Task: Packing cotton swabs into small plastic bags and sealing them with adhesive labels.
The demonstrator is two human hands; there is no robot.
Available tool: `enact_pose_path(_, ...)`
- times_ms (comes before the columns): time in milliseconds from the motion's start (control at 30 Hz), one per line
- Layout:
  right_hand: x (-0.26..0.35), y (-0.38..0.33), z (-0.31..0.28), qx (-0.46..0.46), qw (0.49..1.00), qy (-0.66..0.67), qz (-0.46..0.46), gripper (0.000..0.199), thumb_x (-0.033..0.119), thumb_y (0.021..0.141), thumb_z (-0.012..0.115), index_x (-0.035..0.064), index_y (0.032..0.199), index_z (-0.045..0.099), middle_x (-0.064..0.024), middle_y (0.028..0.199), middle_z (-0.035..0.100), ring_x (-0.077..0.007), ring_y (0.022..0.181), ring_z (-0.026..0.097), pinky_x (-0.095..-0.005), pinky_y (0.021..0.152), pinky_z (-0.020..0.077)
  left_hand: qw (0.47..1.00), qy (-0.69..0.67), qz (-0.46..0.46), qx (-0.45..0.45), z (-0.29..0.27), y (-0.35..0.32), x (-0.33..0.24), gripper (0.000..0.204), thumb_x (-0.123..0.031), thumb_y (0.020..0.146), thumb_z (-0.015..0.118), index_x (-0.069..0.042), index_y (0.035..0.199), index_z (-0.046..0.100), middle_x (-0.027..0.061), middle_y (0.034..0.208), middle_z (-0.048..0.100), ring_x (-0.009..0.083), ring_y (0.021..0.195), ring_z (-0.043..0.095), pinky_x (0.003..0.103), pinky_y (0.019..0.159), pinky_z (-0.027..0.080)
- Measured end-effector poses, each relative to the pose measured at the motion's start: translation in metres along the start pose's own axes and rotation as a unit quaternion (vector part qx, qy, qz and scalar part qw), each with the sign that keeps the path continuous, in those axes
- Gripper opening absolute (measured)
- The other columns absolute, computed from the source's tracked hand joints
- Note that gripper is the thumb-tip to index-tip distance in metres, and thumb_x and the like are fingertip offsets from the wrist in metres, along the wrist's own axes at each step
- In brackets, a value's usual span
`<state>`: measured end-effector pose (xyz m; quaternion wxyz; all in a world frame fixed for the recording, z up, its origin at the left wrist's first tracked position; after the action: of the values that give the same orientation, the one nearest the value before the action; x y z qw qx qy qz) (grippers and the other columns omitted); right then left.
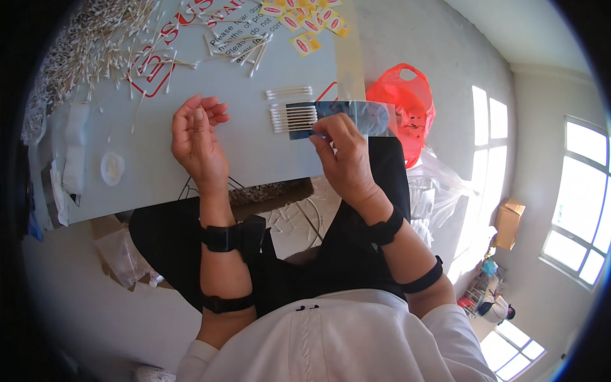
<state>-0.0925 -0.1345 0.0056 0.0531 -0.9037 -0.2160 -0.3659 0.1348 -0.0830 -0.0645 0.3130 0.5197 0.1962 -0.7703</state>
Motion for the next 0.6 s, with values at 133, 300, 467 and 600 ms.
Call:
enact_pose_path(133, -0.052, 0.016, -0.014, -0.157, 0.929, 0.322, 0.093, 0.024, 0.012, 0.099, 0.054, -0.0008, 0.118, 0.058, -0.0088, 0.112, 0.061, -0.0155, 0.109, 0.057, -0.0301, 0.094, 0.0464, 0.994, 0.079, 0.017, 0.077, 0.028, -0.003, 0.0, 0.036, -0.024, 0.102, 0.048, 0.003, 0.126, 0.052, 0.016, 0.118, 0.061, 0.0216, 0.107, 0.06, 0.037, 0.095, 0.048)
enact_pose_path(300, -0.057, 0.04, 0.014, -0.169, 0.873, 0.455, 0.052, 0.039, 0.021, 0.105, 0.042, -0.0037, 0.135, 0.048, -0.0152, 0.139, 0.05, -0.0249, 0.133, 0.045, -0.0368, 0.115, 0.0323, 0.993, 0.04, 0.044, 0.097, 0.074, -0.011, 0.009, 0.043, -0.029, 0.104, 0.043, 0.002, 0.133, 0.048, 0.0174, 0.136, 0.05, 0.0239, 0.129, 0.045, 0.039, 0.112, 0.033)
enact_pose_path(467, -0.051, 0.049, 0.028, -0.136, 0.869, 0.472, 0.052, 0.044, 0.026, 0.105, 0.041, -0.0059, 0.135, 0.046, -0.0161, 0.138, 0.05, -0.0238, 0.131, 0.046, -0.0358, 0.113, 0.0342, 0.986, 0.1, 0.04, 0.13, 0.092, -0.007, 0.016, 0.045, -0.033, 0.105, 0.04, 0.003, 0.132, 0.049, 0.0176, 0.132, 0.053, 0.0241, 0.125, 0.049, 0.04, 0.11, 0.036)
enact_pose_path(600, -0.05, 0.038, 0.029, -0.14, 0.871, 0.468, 0.061, 0.044, 0.026, 0.105, 0.041, -0.0065, 0.135, 0.047, -0.0155, 0.135, 0.052, -0.0223, 0.129, 0.048, -0.0337, 0.111, 0.0365, 0.988, 0.075, 0.02, 0.134, 0.096, -0.011, 0.02, 0.051, -0.037, 0.105, 0.037, 0.006, 0.13, 0.048, 0.0191, 0.131, 0.053, 0.0262, 0.124, 0.05, 0.04, 0.11, 0.036)
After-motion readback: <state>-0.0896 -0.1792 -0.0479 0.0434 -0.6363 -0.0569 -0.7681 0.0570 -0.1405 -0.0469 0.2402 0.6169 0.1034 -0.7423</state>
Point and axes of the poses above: each hand's wrist, its own y-axis towards the middle knuckle, its own z-axis out of the palm, x = y × z, the point moved 9 cm from there along y, towards the middle knuckle
